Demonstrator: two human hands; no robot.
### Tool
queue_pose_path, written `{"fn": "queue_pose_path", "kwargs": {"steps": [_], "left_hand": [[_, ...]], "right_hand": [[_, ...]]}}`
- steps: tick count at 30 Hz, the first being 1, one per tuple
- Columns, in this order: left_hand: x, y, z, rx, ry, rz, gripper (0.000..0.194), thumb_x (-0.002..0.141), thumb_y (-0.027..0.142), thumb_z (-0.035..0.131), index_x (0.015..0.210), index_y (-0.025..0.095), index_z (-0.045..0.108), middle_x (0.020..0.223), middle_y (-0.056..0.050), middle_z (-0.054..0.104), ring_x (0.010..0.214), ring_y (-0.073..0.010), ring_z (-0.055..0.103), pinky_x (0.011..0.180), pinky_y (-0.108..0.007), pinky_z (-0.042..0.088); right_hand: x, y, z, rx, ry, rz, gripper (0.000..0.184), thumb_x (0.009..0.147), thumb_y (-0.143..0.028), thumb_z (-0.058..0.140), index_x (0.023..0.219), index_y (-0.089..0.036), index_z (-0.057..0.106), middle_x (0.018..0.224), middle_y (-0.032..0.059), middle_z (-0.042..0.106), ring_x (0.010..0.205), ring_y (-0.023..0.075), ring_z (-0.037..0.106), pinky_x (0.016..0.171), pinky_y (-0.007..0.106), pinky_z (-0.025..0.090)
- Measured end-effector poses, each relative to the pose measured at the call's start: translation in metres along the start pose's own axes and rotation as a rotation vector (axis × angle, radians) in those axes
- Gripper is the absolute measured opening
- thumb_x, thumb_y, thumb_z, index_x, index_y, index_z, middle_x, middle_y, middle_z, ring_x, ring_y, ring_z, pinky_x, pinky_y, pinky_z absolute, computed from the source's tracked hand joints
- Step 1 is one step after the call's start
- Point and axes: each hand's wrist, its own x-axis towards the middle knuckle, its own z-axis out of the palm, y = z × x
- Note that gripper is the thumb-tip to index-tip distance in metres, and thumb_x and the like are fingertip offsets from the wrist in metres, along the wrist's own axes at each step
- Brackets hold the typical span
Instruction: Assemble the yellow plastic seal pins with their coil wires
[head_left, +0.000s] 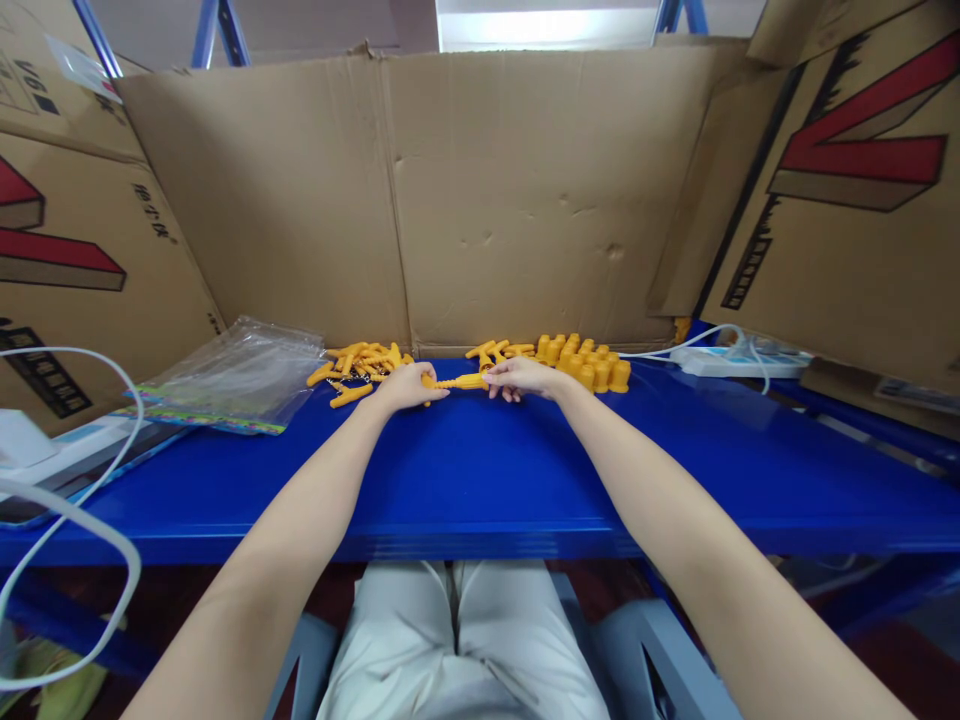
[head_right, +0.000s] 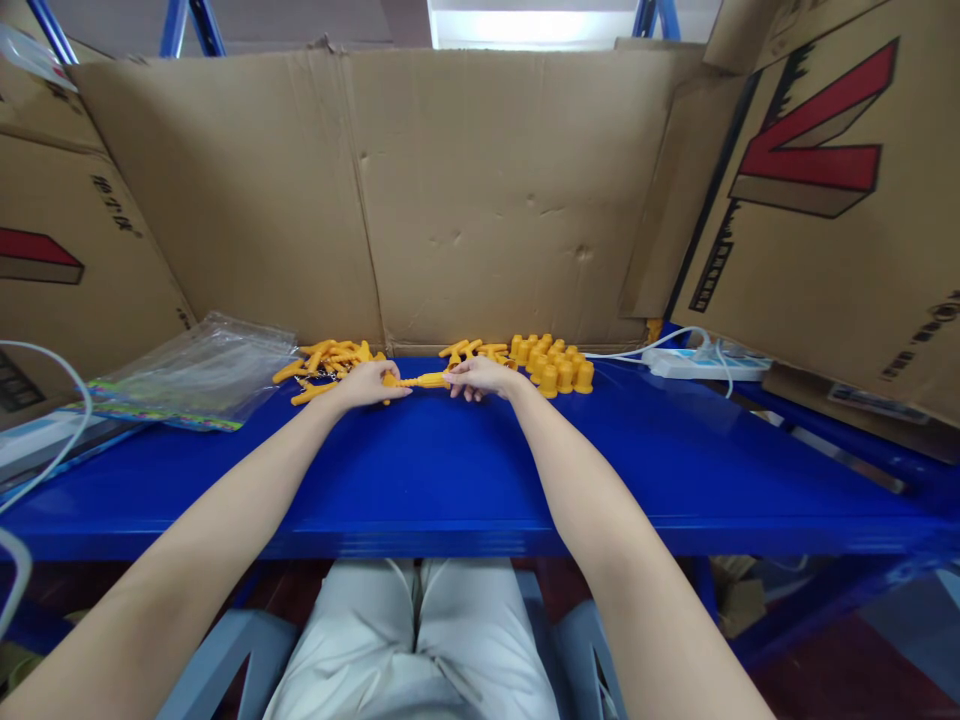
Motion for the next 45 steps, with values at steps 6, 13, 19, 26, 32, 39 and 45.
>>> {"fn": "queue_pose_path", "kwargs": {"steps": [6, 13, 19, 26, 32, 39, 45], "left_hand": [[0.0004, 0.0004, 0.0004, 0.026, 0.015, 0.015, 0.033, 0.065, 0.05, 0.067, 0.076, 0.02, 0.057, 0.062, 0.002, 0.059, 0.065, -0.0168, 0.055, 0.058, -0.026, 0.03], [0.0001, 0.0009, 0.0006, 0.01, -0.001, 0.005, 0.032, 0.066, 0.048, 0.068, 0.078, 0.021, 0.057, 0.059, 0.002, 0.06, 0.062, -0.016, 0.055, 0.058, -0.026, 0.031], [-0.0002, 0.0017, 0.0005, 0.002, 0.002, 0.009, 0.031, 0.066, 0.047, 0.068, 0.077, 0.021, 0.056, 0.059, 0.003, 0.06, 0.062, -0.0157, 0.055, 0.058, -0.026, 0.031], [-0.0009, 0.0026, -0.0006, -0.008, -0.001, 0.017, 0.031, 0.066, 0.048, 0.067, 0.074, 0.021, 0.054, 0.057, 0.004, 0.057, 0.059, -0.0147, 0.053, 0.056, -0.026, 0.03], [-0.001, 0.0026, -0.0011, -0.012, -0.002, 0.02, 0.03, 0.067, 0.046, 0.067, 0.075, 0.021, 0.053, 0.057, 0.004, 0.057, 0.059, -0.0145, 0.053, 0.056, -0.025, 0.028], [-0.0011, 0.0023, -0.0009, -0.012, -0.007, 0.016, 0.031, 0.067, 0.046, 0.068, 0.077, 0.02, 0.055, 0.058, 0.003, 0.057, 0.061, -0.0156, 0.053, 0.059, -0.026, 0.029], [-0.0009, 0.0023, -0.0004, -0.016, 0.007, 0.021, 0.031, 0.066, 0.046, 0.068, 0.075, 0.02, 0.054, 0.059, 0.003, 0.056, 0.06, -0.0154, 0.052, 0.059, -0.026, 0.027]], "right_hand": [[-0.0004, -0.0031, 0.0034, 0.024, 0.023, 0.067, 0.033, 0.094, -0.036, 0.054, 0.071, -0.013, 0.059, 0.062, 0.0026, 0.065, 0.039, 0.0036, 0.046, 0.036, 0.016, 0.034], [0.0, -0.0052, 0.0046, 0.027, 0.016, 0.096, 0.034, 0.097, -0.036, 0.048, 0.072, -0.014, 0.057, 0.058, 0.0026, 0.062, 0.038, 0.0049, 0.045, 0.035, 0.017, 0.032], [0.0033, -0.0016, 0.0041, 0.037, -0.003, 0.078, 0.036, 0.095, -0.041, 0.05, 0.071, -0.015, 0.055, 0.055, 0.0014, 0.061, 0.036, 0.004, 0.045, 0.033, 0.015, 0.03], [0.0042, -0.0006, 0.0041, 0.052, -0.013, 0.075, 0.039, 0.093, -0.047, 0.051, 0.071, -0.016, 0.055, 0.053, 0.0013, 0.06, 0.034, 0.0036, 0.043, 0.031, 0.014, 0.028], [0.0023, -0.0031, 0.0058, 0.045, 0.003, 0.096, 0.041, 0.096, -0.048, 0.046, 0.071, -0.016, 0.055, 0.05, 0.001, 0.057, 0.033, 0.0038, 0.041, 0.031, 0.015, 0.027], [0.0005, -0.0043, 0.007, 0.053, 0.021, 0.087, 0.043, 0.095, -0.048, 0.046, 0.07, -0.015, 0.055, 0.048, 0.0006, 0.055, 0.032, 0.0037, 0.039, 0.03, 0.014, 0.025], [-0.0008, -0.0064, 0.0075, 0.068, 0.02, 0.102, 0.045, 0.095, -0.049, 0.046, 0.068, -0.015, 0.055, 0.046, 0.0005, 0.054, 0.032, 0.0036, 0.039, 0.03, 0.014, 0.024]]}}
